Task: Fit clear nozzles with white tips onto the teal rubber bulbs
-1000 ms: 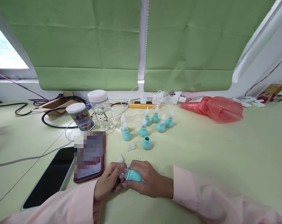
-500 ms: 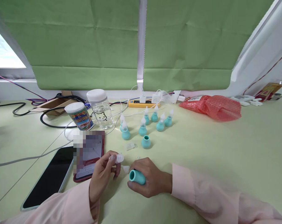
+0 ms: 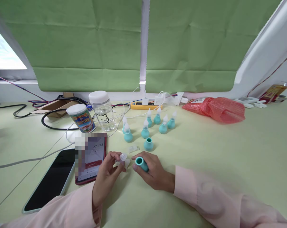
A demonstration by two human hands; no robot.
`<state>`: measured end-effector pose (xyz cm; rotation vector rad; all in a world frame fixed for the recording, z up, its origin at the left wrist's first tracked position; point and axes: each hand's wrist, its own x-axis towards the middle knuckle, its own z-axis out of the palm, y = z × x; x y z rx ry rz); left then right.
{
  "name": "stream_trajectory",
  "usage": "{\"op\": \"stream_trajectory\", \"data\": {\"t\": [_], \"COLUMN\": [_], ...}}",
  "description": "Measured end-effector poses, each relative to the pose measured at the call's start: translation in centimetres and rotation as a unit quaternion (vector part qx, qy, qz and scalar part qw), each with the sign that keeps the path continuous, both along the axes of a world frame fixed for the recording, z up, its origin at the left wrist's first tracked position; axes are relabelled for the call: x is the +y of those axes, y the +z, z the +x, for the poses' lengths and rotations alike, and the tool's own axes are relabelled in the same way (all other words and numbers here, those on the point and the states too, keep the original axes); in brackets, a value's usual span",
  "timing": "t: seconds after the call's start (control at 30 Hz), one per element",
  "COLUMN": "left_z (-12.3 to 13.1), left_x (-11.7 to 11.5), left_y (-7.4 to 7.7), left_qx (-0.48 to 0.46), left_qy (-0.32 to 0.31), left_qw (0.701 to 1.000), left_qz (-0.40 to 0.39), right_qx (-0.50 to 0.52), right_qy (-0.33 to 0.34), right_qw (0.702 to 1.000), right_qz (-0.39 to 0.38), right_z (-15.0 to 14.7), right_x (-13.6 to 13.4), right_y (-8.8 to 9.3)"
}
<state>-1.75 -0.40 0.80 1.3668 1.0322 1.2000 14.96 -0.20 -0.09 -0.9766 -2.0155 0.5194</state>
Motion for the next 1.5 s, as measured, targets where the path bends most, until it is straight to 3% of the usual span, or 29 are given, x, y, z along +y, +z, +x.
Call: {"op": "stream_trajectory", "data": {"t": [0.1,0.23,0.37,0.53,0.67,0.77,0.87,1.0,1.1,1.2,1.37,1.5], "left_z": [-0.1,-0.3,-0.4,-0.1,-0.2,-0.4,-0.4,-0.3,-0.3,-0.2,-0.2,-0.3], "left_x": [-0.3,-0.8,-0.8,-0.3,0.2,0.2,0.0,-0.4,-0.7,-0.7,-0.3,0.2], "left_y": [0.0,-0.2,-0.4,-0.7,-1.2,-1.3,-0.9,-0.7,-0.9,-1.1,-1.5,-1.9], "left_qx": [0.058,0.224,0.381,0.480,0.516,0.531,0.539,0.536,0.505,0.500,0.514,0.550], "left_qy": [0.004,-0.082,-0.150,-0.113,-0.071,-0.064,-0.072,-0.063,-0.046,-0.061,-0.053,-0.039], "left_qw": [0.997,0.959,0.873,0.804,0.765,0.723,0.694,0.673,0.666,0.657,0.664,0.653], "left_qz": [0.044,0.153,0.267,0.332,0.379,0.437,0.472,0.505,0.547,0.561,0.541,0.519], "right_qx": [0.106,0.160,0.082,0.002,-0.147,-0.236,-0.255,-0.225,-0.232,-0.250,-0.196,-0.255], "right_qy": [0.001,-0.053,-0.071,-0.047,0.016,0.009,-0.028,-0.079,-0.100,-0.120,-0.181,-0.155], "right_qw": [0.994,0.983,0.992,0.995,0.987,0.972,0.966,0.968,0.958,0.947,0.959,0.952], "right_qz": [0.019,0.074,0.068,0.091,0.059,0.009,-0.041,-0.083,-0.134,-0.160,-0.094,-0.067], "right_z": [0.6,1.4,1.8,2.9,5.2,7.1,8.3,8.6,8.5,8.3,7.2,5.8], "right_x": [0.6,1.7,2.3,2.8,3.5,4.3,5.2,6.1,6.4,6.4,6.9,7.4], "right_y": [0.0,0.8,2.3,4.6,6.7,6.9,5.7,3.8,3.5,4.4,6.7,7.7]}}
